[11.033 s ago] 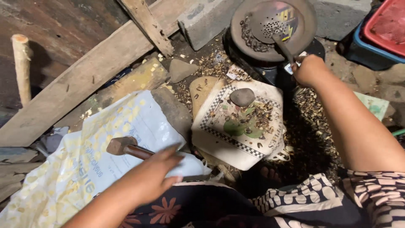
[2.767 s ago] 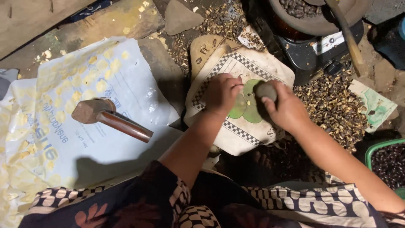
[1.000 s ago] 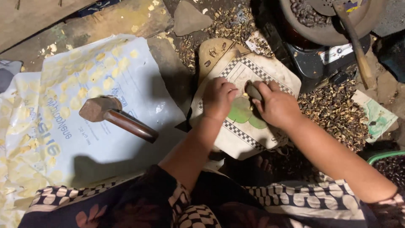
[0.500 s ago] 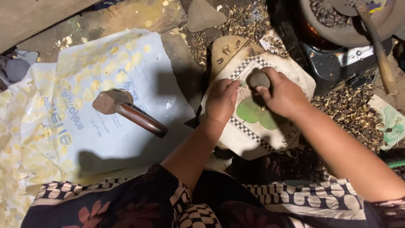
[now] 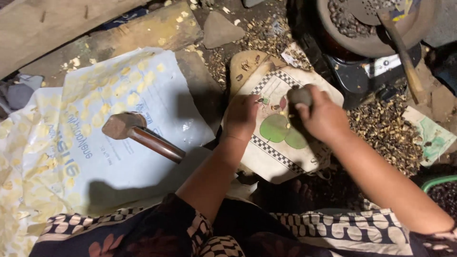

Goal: Cracking nuts with a mallet, peeling them using a stone, and scooping the kernels into a container.

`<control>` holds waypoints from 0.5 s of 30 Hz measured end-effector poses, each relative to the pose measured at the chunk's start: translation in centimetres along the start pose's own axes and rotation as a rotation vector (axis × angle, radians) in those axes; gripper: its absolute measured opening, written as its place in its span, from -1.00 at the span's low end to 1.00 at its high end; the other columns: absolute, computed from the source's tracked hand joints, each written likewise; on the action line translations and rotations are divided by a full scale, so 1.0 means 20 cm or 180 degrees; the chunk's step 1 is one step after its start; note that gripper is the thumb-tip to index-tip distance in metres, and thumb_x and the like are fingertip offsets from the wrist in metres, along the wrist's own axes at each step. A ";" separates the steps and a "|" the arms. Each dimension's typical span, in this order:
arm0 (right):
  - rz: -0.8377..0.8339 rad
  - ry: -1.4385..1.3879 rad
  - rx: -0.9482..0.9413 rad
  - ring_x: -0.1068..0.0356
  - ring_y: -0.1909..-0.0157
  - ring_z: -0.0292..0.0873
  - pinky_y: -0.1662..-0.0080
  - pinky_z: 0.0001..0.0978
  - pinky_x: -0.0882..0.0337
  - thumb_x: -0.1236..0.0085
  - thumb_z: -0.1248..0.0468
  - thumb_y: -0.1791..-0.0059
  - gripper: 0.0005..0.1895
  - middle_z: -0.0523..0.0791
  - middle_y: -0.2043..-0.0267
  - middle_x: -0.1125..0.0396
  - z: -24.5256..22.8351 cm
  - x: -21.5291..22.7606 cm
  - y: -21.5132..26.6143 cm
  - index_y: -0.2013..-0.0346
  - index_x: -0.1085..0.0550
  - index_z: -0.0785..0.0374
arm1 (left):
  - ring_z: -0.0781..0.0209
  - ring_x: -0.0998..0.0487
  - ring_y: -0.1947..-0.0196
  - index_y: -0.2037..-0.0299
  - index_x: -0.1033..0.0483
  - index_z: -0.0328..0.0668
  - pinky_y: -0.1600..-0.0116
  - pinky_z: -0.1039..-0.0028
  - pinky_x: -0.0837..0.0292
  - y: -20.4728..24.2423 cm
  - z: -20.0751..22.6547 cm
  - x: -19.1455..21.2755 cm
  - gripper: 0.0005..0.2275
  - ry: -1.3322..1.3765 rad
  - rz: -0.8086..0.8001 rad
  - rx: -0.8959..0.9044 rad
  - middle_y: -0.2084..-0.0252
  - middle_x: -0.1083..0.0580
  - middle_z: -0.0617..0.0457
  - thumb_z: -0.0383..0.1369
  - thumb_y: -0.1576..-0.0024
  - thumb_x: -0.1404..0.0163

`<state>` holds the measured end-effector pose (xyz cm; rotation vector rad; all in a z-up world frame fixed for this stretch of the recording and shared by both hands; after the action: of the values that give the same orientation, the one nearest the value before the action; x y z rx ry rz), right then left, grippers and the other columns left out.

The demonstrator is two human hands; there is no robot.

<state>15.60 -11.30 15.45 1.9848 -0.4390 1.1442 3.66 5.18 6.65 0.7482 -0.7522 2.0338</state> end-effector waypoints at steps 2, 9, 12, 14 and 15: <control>0.0430 -0.0030 -0.0250 -0.44 -0.02 0.47 -0.03 0.31 -0.44 0.08 0.00 -0.11 -0.43 0.21 -0.09 -0.28 0.16 0.04 0.04 -0.39 -0.10 0.03 | -0.16 -0.55 0.17 0.10 -0.57 -0.05 -0.01 0.12 -0.42 0.01 -0.02 -0.06 -0.79 -0.0185 -0.0154 0.0087 0.27 -0.53 -0.08 -0.18 -0.23 0.03; 0.0406 0.0112 -0.0382 -0.47 0.03 0.46 -0.01 0.27 -0.49 0.05 0.01 -0.10 -0.37 0.17 -0.09 -0.24 0.20 -0.09 0.10 -0.43 -0.08 0.02 | 0.07 -0.52 0.06 -0.30 -0.27 0.09 -0.09 0.24 -0.41 -0.12 0.36 -0.33 -0.43 -0.0482 -0.0278 -0.0421 0.16 -0.55 0.07 -0.24 -0.07 -0.20; 0.0497 0.0011 -0.0279 -0.47 0.08 0.48 0.03 0.29 -0.49 0.05 0.00 -0.09 -0.38 0.16 -0.06 -0.24 0.23 -0.11 0.08 -0.42 -0.09 -0.01 | 0.02 -0.50 0.00 -0.34 -0.23 -0.02 -0.15 0.22 -0.34 -0.12 0.29 -0.35 -0.35 -0.0418 -0.0489 -0.0267 0.05 -0.57 -0.04 -0.27 -0.03 -0.25; 0.0627 0.0040 -0.0223 -0.48 0.12 0.48 0.08 0.28 -0.51 0.06 0.01 -0.11 -0.40 0.15 -0.04 -0.24 0.22 -0.09 0.09 -0.41 -0.11 0.05 | -0.09 -0.52 0.04 -0.19 -0.43 -0.14 -0.03 0.15 -0.43 -0.11 0.25 -0.21 -0.39 -0.0188 0.0123 -0.0535 0.03 -0.51 -0.07 -0.36 0.11 -0.36; 0.0626 0.0012 -0.0227 -0.48 0.12 0.48 0.08 0.28 -0.51 0.06 0.01 -0.11 -0.40 0.15 -0.04 -0.24 0.23 -0.09 0.06 -0.41 -0.11 0.05 | -0.09 -0.52 0.04 -0.19 -0.43 -0.14 -0.03 0.15 -0.43 -0.10 0.17 -0.19 -0.39 -0.0205 0.0105 -0.0546 0.03 -0.51 -0.07 -0.36 0.11 -0.36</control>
<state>16.52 -15.82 13.08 1.9095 -0.6759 1.2347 7.97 1.89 6.57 0.7093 -0.9683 1.9528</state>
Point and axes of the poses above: each hand's wrist, its own y-axis away from the middle knuckle, its own x-axis out of the back of the hand, z = x × y, the point moved 7 cm from there along -y, towards the middle knuckle
